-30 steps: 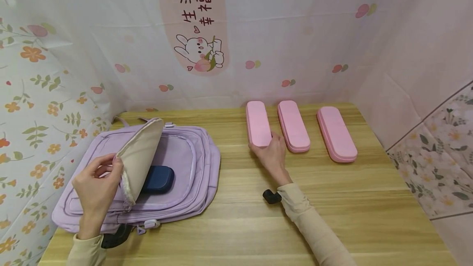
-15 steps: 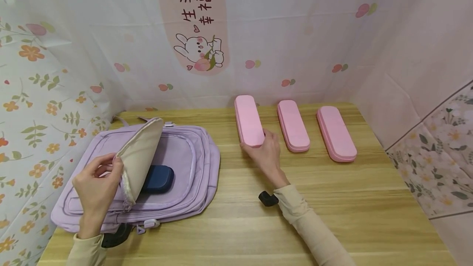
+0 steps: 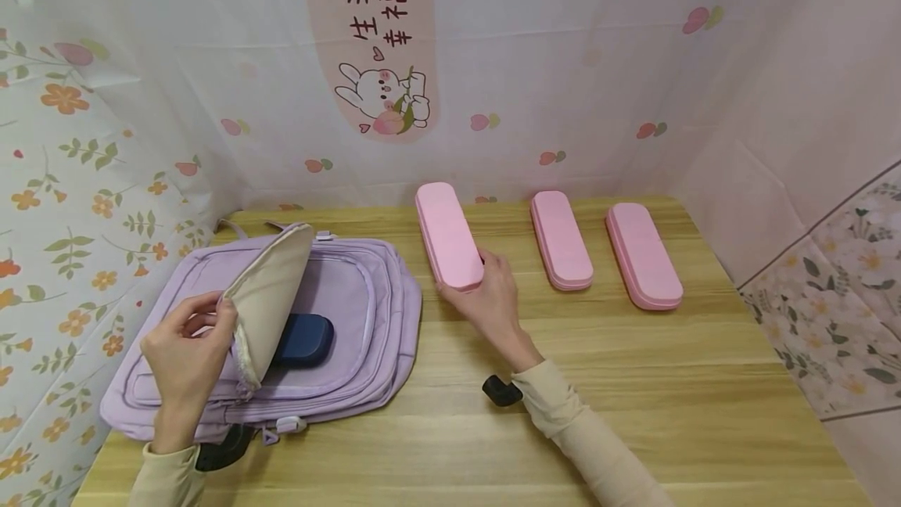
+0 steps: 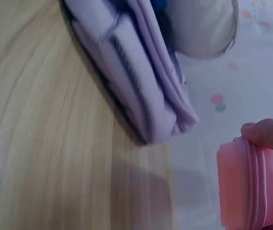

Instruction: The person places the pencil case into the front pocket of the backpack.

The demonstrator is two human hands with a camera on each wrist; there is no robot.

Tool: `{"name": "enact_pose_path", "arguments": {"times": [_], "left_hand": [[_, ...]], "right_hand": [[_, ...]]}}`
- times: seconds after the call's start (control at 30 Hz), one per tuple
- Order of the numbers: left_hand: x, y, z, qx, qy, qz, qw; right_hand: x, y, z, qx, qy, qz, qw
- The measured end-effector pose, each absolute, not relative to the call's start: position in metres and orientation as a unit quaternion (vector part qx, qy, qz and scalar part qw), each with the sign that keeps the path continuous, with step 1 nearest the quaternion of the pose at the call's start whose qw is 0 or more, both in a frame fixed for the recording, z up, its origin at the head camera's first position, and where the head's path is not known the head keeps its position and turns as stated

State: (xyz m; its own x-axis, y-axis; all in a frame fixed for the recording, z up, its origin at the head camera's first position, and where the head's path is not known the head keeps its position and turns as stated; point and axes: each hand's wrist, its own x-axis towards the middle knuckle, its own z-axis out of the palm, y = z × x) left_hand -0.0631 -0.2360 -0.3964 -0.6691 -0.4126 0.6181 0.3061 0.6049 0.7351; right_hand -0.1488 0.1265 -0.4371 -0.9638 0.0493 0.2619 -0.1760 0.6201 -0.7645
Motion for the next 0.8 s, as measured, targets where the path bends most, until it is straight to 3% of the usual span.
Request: {"name": "enact_pose_path", "arguments": {"times": [0.4,0.8], "left_hand": [[-0.063,-0.235,-0.397,0.027,-0.798,-0.441,0.41],[-0.063,-0.235,-0.397,0.024,-0.797,-0.441,0.412]], "right_hand": [[-0.135,0.102,-0.432,0.107,-0.883,0.431,0.156],[-0.124,0.083,-0.439,0.162,-0.874,0.435,0.141]]}}
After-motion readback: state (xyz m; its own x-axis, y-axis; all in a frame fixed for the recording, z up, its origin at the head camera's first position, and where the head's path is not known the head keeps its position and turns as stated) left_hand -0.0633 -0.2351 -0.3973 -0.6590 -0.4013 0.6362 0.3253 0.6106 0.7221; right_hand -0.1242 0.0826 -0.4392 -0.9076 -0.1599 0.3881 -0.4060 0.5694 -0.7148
